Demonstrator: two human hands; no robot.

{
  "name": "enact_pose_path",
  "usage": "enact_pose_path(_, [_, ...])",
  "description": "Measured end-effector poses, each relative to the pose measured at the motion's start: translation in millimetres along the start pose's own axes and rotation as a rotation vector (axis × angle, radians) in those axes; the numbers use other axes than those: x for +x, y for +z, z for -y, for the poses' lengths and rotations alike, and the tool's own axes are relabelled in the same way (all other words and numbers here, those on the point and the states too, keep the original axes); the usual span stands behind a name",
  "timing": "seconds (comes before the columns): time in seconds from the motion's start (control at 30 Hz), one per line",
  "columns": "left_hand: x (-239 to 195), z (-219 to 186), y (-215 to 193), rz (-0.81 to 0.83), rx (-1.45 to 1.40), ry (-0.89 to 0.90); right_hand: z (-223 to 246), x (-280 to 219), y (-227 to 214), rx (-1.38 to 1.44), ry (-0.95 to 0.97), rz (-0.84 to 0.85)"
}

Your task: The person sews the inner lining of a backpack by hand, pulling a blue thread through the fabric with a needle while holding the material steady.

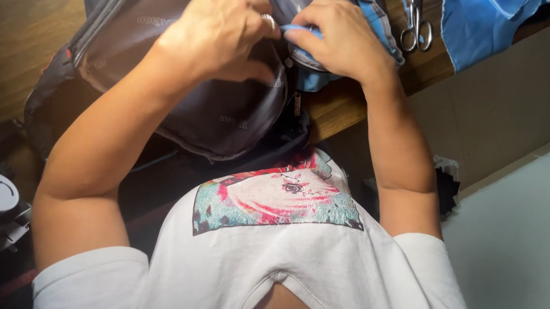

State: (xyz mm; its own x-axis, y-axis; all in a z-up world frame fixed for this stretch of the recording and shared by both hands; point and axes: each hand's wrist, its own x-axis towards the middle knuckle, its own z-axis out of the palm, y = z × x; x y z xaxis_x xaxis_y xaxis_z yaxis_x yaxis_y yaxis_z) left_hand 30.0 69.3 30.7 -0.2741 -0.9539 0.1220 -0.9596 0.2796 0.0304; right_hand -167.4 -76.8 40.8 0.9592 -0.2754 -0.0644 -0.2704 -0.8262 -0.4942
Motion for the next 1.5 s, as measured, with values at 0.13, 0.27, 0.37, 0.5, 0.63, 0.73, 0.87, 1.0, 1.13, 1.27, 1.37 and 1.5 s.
enact_pose_path(0.13, [-4.4,-3.2,3.2,0.003,0.125,0.000,-14.7,12.5,10.6,0.101,0.104,-0.001])
enact_pose_path(0.27, [-7.7,5.0,-4.6,-0.033,0.126,0.040,-14.9,2.6,18.5,0.230,0.176,-0.109])
enact_pose_path(0.37, [-17.5,-2.1,-21.9,-0.031,0.074,0.059,-11.5,-3.0,26.8,0.236,0.207,-0.175])
enact_pose_path(0.5, [-41.0,-23.7,-36.5,0.036,-0.002,-0.008,-14.7,-3.3,40.9,0.210,0.194,-0.184])
enact_pose_path(0.63, [-18.9,-17.1,13.3,0.177,-0.083,-0.234,-14.4,-4.9,48.4,0.200,0.132,-0.250])
enact_pose_path(0.73, [13.7,-6.4,34.0,0.094,0.028,-0.339,0.3,-14.8,43.4,0.209,0.020,-0.268])
enact_pose_path(0.87, [41.5,1.0,33.2,0.062,0.228,-0.201,15.9,-28.4,41.0,0.113,-0.032,-0.323])
enact_pose_path(1.0, [48.0,56.2,61.5,0.379,-0.506,-0.054,31.8,-33.9,30.1,0.195,-0.118,-0.370])
enact_pose_path(1.13, [38.1,70.2,37.9,0.302,-0.759,-0.150,49.9,-32.2,7.9,0.319,-0.141,-0.420])
enact_pose_path(1.27, [24.7,56.7,59.1,0.073,-1.524,-0.328,54.5,-30.7,9.8,0.393,-0.093,-0.418])
enact_pose_path(1.37, [23.4,36.3,55.9,-0.078,-1.760,-0.452,45.0,-28.9,22.1,0.428,-0.033,-0.386])
enact_pose_path(1.5, [37.5,33.3,71.9,-0.139,-1.324,-0.425,34.7,-36.9,16.0,0.338,-0.087,-0.431])
